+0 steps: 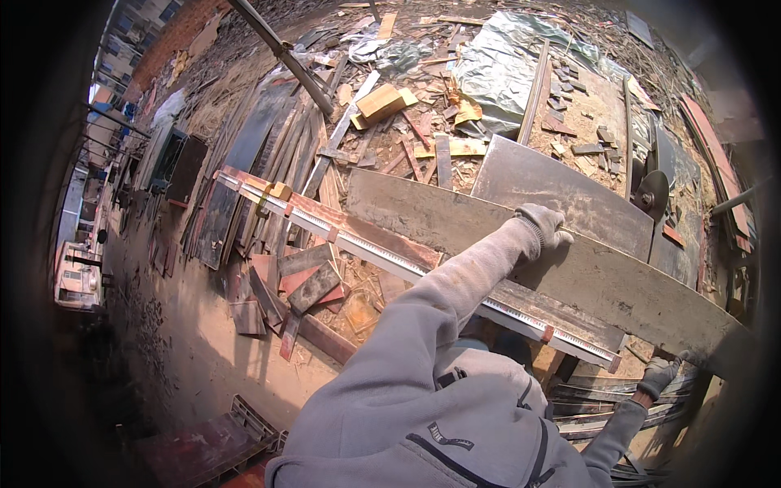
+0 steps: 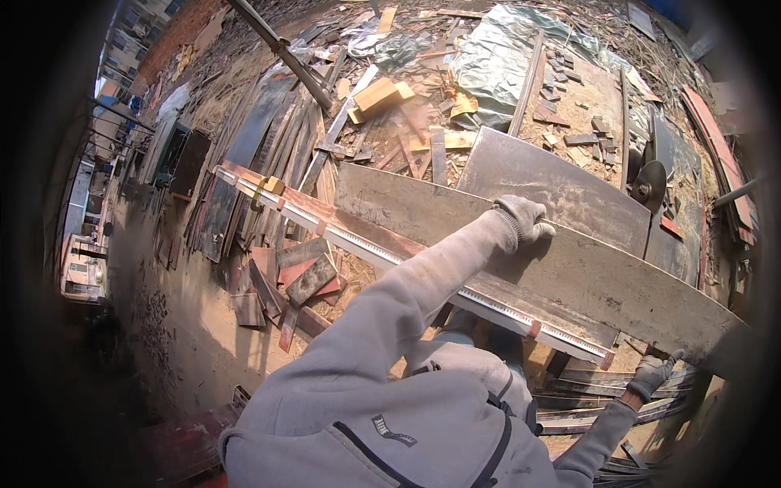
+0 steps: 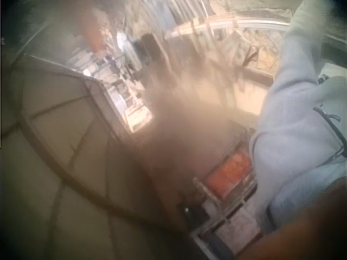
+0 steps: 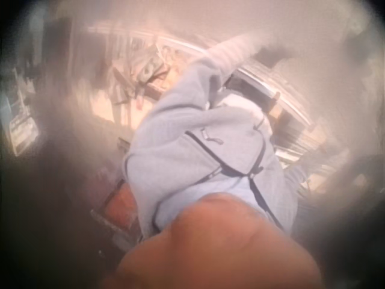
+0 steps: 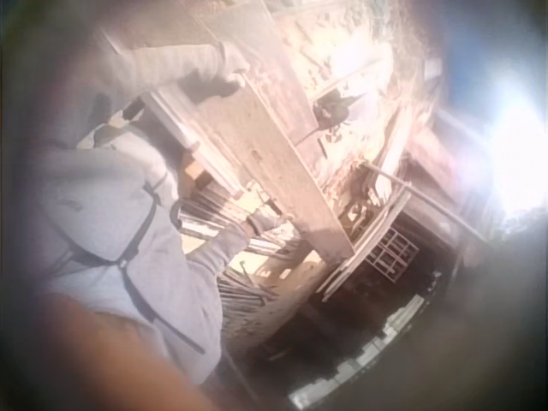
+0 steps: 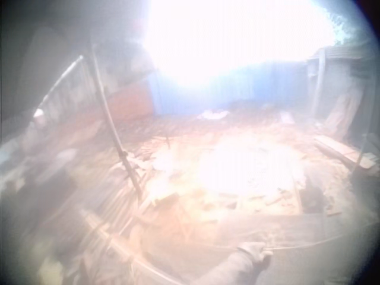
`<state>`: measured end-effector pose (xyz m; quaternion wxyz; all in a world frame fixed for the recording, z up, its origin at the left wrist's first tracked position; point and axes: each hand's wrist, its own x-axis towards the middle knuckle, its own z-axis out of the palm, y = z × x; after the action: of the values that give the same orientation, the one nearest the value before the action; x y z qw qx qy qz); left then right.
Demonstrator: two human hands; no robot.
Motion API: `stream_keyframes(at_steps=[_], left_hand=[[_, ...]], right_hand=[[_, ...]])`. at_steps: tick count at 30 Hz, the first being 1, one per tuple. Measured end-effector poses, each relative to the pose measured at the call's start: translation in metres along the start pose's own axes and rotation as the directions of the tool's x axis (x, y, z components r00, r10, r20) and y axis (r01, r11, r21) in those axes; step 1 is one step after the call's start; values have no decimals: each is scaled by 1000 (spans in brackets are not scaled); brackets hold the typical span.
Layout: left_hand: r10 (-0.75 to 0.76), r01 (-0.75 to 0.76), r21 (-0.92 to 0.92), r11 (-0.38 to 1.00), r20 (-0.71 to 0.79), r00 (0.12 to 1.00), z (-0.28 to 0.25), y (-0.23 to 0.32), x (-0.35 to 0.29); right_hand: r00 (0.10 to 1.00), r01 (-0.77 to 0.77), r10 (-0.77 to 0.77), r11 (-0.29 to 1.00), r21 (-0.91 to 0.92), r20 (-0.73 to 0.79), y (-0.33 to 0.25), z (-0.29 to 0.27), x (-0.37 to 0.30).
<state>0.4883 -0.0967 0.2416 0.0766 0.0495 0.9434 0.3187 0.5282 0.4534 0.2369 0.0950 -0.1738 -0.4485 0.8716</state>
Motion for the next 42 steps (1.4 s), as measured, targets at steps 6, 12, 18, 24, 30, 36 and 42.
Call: stream_keyframes(at_steps=[6, 12, 18, 24, 30, 36, 42], left_hand=[[-126, 125, 20, 992, 65, 990, -8, -90, -10], [-291, 280, 83, 956, 205, 934, -29, -166, -25], [-103, 107, 0, 994, 273, 956, 31, -209, 49], [-101, 70, 132, 989, 243, 965, 107, -187, 94], [-99, 58, 200, 978, 201, 975, 129, -162, 93], [-149, 45, 337, 941, 290, 945, 142, -142, 97], [-287, 65, 516, 854, 363, 886, 137, -111, 95]], right_hand=[[978, -126, 100, 983, -134, -184, 84, -42, 44], [935, -335, 287, 907, -256, -206, 175, 13, -18], [912, -400, 321, 832, -386, -255, 260, 48, -2], [721, -654, 552, 742, -149, -418, 258, 67, 41], [602, -794, 704, 474, -381, -377, 207, 58, 60], [684, -674, 658, 404, -618, -315, 170, 47, 74], [947, 120, -259, -259, -958, 189, 175, -19, 59]])
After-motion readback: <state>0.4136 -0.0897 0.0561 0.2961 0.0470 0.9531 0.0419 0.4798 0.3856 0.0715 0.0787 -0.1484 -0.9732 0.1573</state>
